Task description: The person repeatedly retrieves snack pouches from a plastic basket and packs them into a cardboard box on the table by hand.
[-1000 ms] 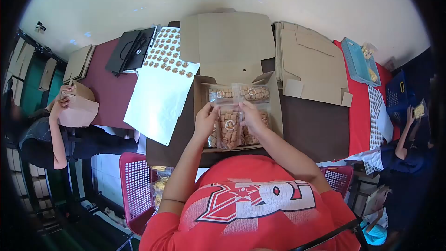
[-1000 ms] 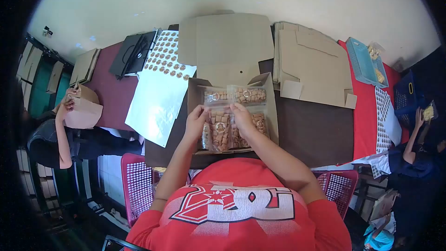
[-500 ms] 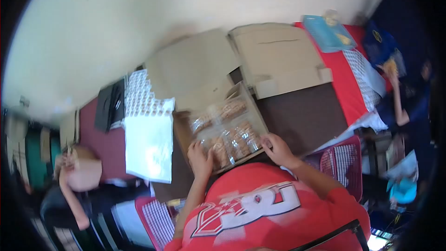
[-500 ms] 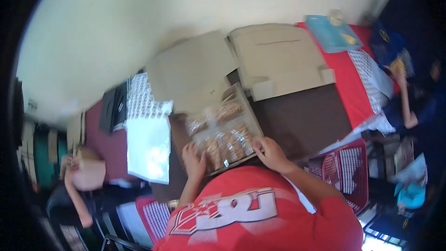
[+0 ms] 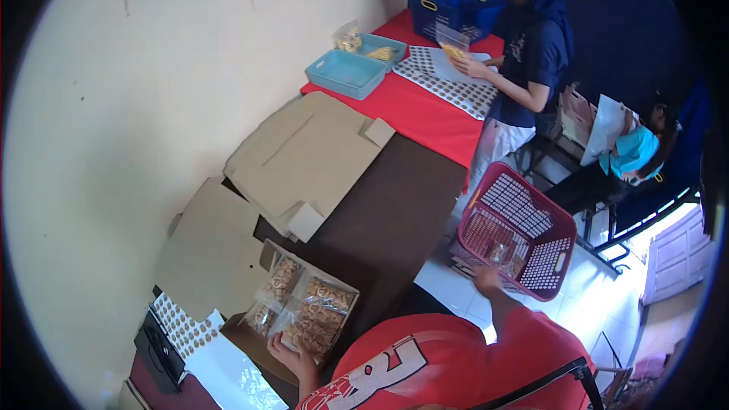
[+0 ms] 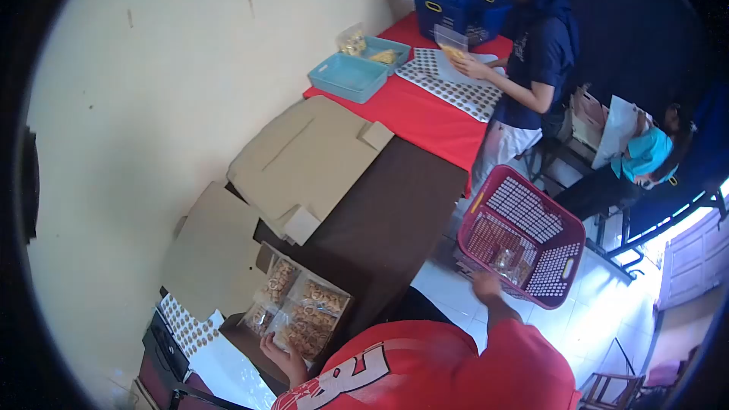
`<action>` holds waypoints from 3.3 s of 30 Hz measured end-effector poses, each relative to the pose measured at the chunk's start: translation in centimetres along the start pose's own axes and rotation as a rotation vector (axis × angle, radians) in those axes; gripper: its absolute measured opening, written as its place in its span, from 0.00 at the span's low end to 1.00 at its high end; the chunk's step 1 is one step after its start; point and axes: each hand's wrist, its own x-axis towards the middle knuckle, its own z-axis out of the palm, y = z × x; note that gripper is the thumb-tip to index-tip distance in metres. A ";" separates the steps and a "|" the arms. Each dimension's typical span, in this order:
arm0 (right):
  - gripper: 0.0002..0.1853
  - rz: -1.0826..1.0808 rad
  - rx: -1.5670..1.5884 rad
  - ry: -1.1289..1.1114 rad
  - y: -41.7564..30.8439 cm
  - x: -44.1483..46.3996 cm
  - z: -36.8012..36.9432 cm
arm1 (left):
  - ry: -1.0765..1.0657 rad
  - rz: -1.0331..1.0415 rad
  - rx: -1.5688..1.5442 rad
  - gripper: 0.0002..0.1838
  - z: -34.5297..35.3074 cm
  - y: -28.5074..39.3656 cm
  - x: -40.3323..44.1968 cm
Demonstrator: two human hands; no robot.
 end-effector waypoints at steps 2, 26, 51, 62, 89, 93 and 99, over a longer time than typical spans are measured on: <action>0.18 0.258 -0.090 0.233 5.8 -1.4 0.8 | 0.061 0.070 -0.018 0.22 0.8 1.5 0.0; 0.21 1.061 0.759 -0.042 34.4 8.6 11.6 | -0.545 0.785 0.274 0.18 26.6 31.5 -7.0; 0.17 -0.317 0.286 -0.173 15.7 8.0 -15.8 | -0.867 0.141 -0.319 0.19 17.6 29.7 -12.1; 0.31 -1.252 0.815 -0.785 -17.9 -5.6 -22.0 | -0.317 -0.320 -0.708 0.19 1.9 21.6 -15.5; 0.43 -1.104 0.915 -0.628 -35.2 -7.8 -13.3 | 0.227 -0.477 -1.115 0.25 0.7 15.4 -4.6; 0.25 -1.124 1.222 -0.861 -36.9 -7.1 -13.6 | 0.265 -0.392 -0.993 0.29 0.1 15.0 -1.9; 0.21 -1.078 1.205 -0.747 -38.2 -7.9 -14.7 | 0.355 -0.335 -0.692 0.23 0.8 15.7 0.2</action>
